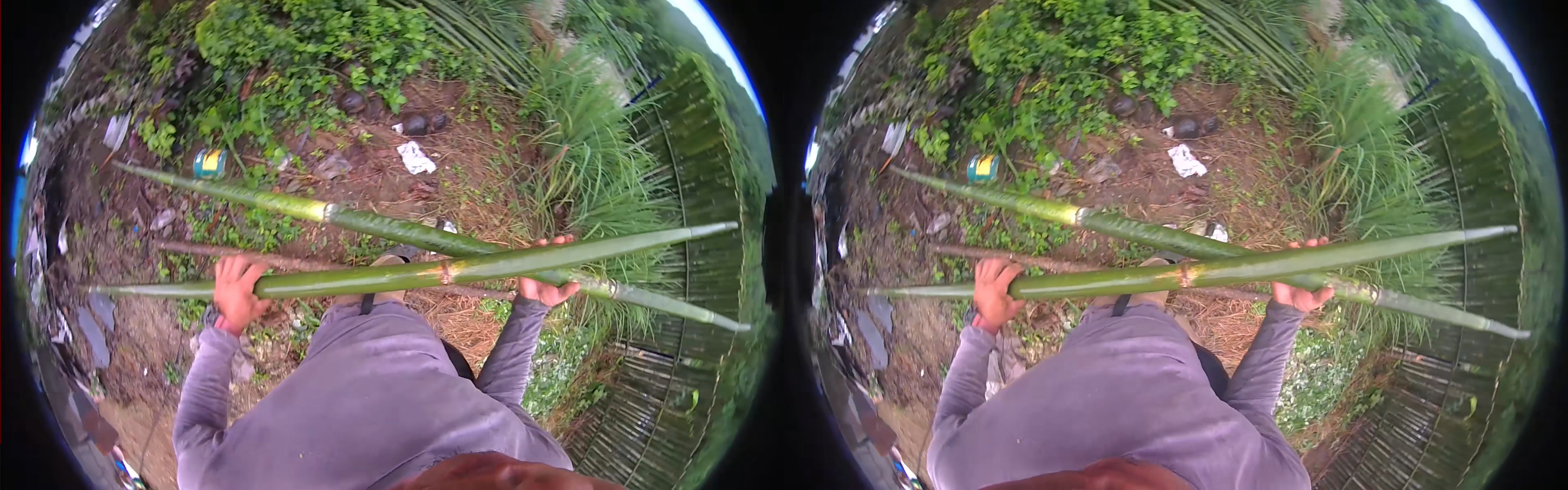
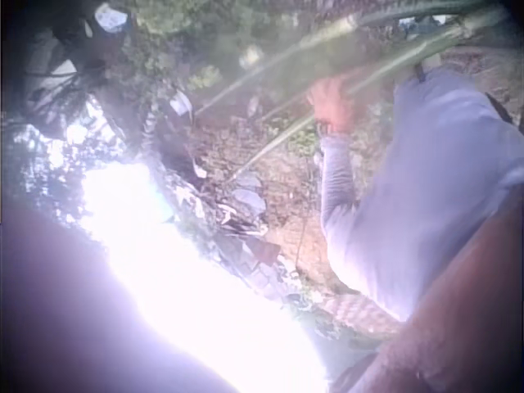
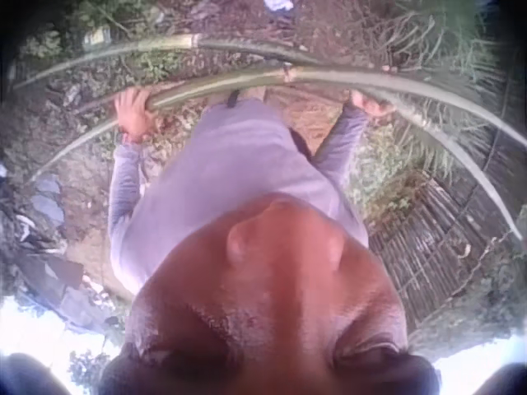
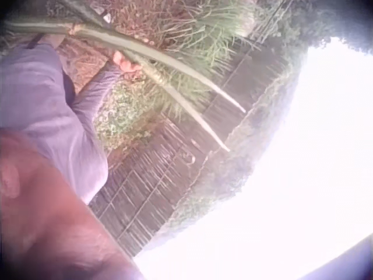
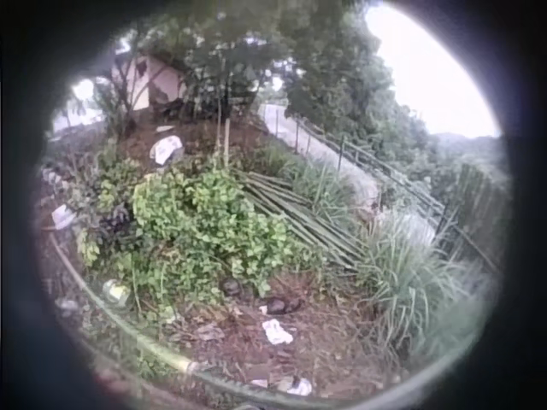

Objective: The person is sawing bamboo poles and using wire to construct a fence structure.

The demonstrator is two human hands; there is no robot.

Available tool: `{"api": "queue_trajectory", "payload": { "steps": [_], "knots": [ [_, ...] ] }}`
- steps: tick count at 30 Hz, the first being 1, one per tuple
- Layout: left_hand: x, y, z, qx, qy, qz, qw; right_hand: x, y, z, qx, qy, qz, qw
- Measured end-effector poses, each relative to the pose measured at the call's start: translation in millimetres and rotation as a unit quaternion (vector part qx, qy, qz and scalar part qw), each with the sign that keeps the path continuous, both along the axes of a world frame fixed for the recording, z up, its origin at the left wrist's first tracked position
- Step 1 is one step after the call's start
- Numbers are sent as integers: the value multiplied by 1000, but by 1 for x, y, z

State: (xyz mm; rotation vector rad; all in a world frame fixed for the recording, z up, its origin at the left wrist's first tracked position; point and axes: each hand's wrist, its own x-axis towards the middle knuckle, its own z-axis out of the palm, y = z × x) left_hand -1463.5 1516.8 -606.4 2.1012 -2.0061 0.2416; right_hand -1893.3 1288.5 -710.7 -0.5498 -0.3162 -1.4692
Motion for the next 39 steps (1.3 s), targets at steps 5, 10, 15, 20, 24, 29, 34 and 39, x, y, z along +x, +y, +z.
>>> {"api": "queue_trajectory", "payload": {
  "steps": [5,10,15,20,24,29,34,39],
  "knots": [
    [29,57,-65,-300,249,340,856,-14,-9,-14,81,35,-66,994],
    [22,-9,-107,-328,867,285,244,-23,9,5,96,38,-42,994],
    [17,-96,-151,-302,943,87,108,-31,14,-16,181,55,11,982],
    [21,-141,-177,-282,939,-192,44,-55,46,-53,249,25,-4,968],
    [0,-122,-164,-291,951,-54,87,-86,58,-92,219,6,0,976],
    [-9,-89,-162,-262,958,-92,77,-78,66,-90,192,17,-135,972],
    [1,-60,-166,-272,952,20,138,-50,73,-101,256,-31,-151,954],
    [12,-32,-203,-285,950,6,126,-46,76,-104,196,-28,-39,980]
  ]
}}
